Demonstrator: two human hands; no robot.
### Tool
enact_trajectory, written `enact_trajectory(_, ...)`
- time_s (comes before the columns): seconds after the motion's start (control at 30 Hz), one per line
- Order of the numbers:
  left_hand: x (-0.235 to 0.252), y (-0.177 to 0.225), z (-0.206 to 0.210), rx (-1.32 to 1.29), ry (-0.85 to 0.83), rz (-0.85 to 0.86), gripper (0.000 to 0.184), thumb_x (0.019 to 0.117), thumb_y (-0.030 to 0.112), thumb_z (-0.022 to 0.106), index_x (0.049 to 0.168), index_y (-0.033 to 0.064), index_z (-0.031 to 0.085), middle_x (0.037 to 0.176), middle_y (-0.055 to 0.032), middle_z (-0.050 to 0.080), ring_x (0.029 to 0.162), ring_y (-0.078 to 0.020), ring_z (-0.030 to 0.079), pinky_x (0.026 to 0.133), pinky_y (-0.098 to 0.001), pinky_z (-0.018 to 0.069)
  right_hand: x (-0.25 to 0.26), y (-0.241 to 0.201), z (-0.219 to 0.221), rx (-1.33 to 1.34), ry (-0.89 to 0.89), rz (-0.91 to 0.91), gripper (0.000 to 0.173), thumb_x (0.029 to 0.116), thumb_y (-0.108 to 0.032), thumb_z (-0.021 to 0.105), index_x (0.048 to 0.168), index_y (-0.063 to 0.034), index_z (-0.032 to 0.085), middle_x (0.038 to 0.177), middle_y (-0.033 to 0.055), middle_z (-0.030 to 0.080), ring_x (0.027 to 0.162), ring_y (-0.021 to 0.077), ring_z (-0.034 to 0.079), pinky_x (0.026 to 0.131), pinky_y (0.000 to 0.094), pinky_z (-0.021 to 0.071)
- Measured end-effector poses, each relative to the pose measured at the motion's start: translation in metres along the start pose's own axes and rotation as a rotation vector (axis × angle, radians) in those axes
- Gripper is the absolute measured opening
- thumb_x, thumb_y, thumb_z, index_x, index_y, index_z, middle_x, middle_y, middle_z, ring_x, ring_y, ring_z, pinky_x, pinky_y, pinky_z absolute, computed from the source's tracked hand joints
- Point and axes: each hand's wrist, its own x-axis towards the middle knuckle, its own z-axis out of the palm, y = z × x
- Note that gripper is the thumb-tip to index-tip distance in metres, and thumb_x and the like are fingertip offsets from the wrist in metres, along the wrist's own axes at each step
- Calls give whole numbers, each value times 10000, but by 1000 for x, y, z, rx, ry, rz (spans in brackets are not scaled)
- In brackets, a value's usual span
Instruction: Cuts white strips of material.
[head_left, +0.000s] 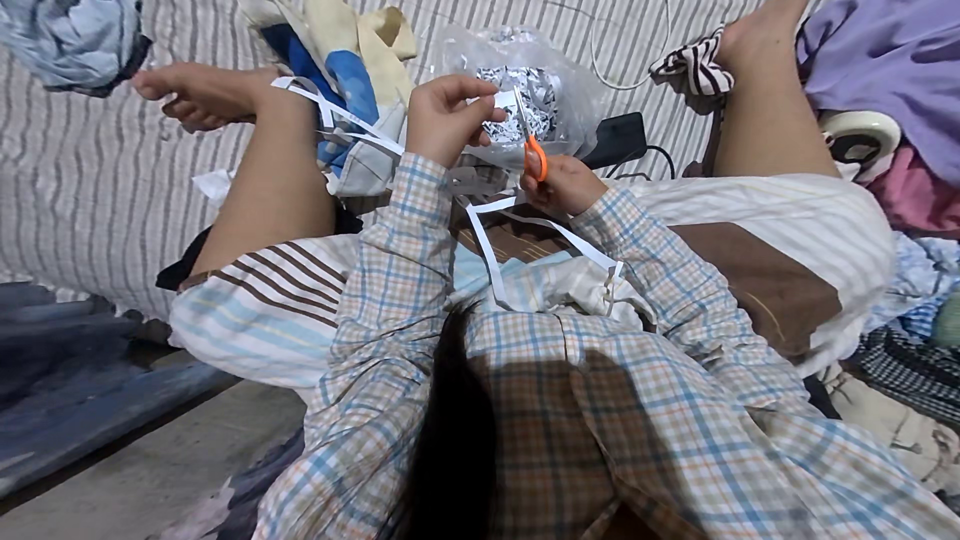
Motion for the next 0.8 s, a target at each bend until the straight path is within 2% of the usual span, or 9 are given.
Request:
enact_trajectory(0.13,0,0,0,1,6,-5,170,990,62,637,1147,6,670,875,23,747,613,-8,645,595,-181,548,2,0,-1,22,-16,15,440,1093,-268,269,762,-171,542,627,-124,538,526,-30,473,499,166,401)
enact_trajectory(0.4,0,0,1,5,1,-3,172,991,61,637,1151,5,667,873,28,747,608,-7,644,598,-180,551,0,2,-1,-18,0,-29,396,1091,-232,345,782,-139,573,648,-120,534,541,-38,465,509,158,393)
enact_trajectory(0.6,-1,1,0,-7,3,-18,170,992,57,633,1152,5,658,873,27,744,611,-11,645,607,-184,554,0,-3,2,-23,0,26,437,1094,-279,296,771,-155,562,638,-126,537,530,-39,462,505,162,395)
enact_trajectory(0.8,-1,1,0,-10,5,-14,172,990,58,638,1153,6,657,870,28,749,611,-8,647,607,-182,555,-1,1,0,-27,-4,-28,384,1093,-216,340,806,-127,579,656,-115,533,537,-35,456,508,158,390)
